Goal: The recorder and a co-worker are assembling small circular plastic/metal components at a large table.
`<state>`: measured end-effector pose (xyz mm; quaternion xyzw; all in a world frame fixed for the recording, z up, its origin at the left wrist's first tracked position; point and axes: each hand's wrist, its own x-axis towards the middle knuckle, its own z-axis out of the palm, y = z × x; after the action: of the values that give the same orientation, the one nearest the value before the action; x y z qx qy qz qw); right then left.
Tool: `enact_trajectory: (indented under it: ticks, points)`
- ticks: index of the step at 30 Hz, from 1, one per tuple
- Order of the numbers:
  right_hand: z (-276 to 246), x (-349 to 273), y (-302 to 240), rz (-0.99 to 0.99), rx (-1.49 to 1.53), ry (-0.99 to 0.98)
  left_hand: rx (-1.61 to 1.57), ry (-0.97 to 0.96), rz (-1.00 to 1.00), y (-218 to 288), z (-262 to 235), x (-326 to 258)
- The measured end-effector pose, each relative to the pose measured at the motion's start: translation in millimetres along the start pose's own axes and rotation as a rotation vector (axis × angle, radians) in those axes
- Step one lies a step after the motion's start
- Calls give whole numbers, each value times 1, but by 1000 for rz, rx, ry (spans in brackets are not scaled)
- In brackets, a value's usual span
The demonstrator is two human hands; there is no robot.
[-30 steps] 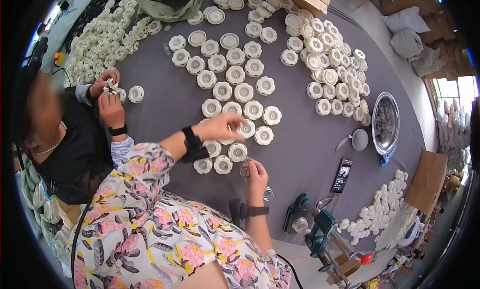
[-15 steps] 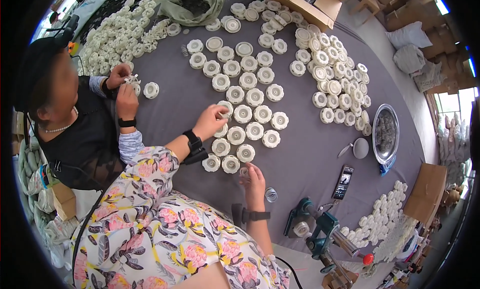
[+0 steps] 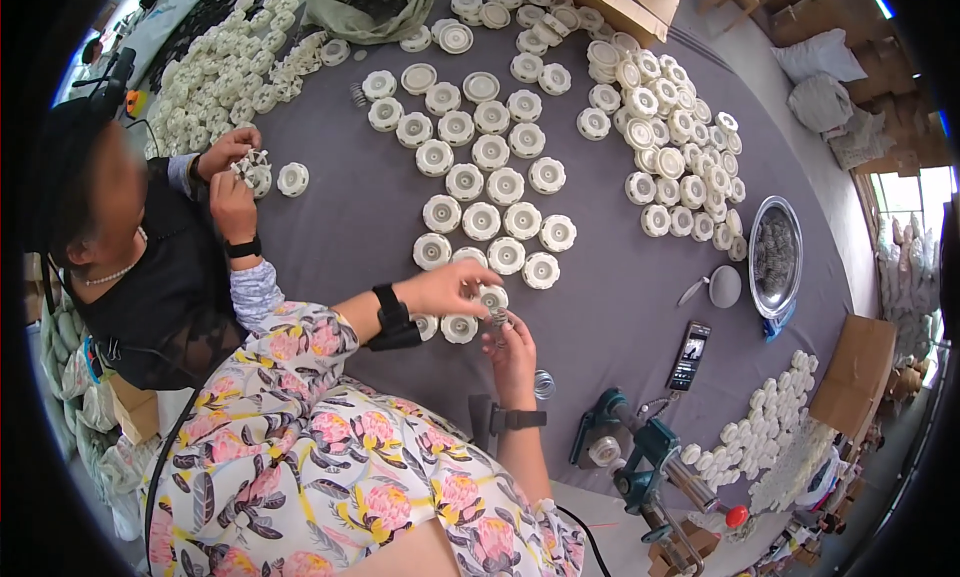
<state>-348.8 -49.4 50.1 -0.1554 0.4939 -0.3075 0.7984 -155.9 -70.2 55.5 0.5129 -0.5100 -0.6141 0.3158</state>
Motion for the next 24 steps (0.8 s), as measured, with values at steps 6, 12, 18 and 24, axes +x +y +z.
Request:
enact_trajectory:
  ticks: [6, 12, 18, 24]
  points:
    - [-3, 2, 8, -71, -146, -67, 11, -79, -25, -6, 14, -14]
    - [0, -7, -3, -221, -108, 55, -468, -28, -438, -3, 7, -25]
    - [0, -8, 0, 3, -152, -9, -342, 115, -149, -9, 15, -18]
    - [-8, -6, 11, 42, -100, 26, 348, 461, 2, -25, -18, 25]
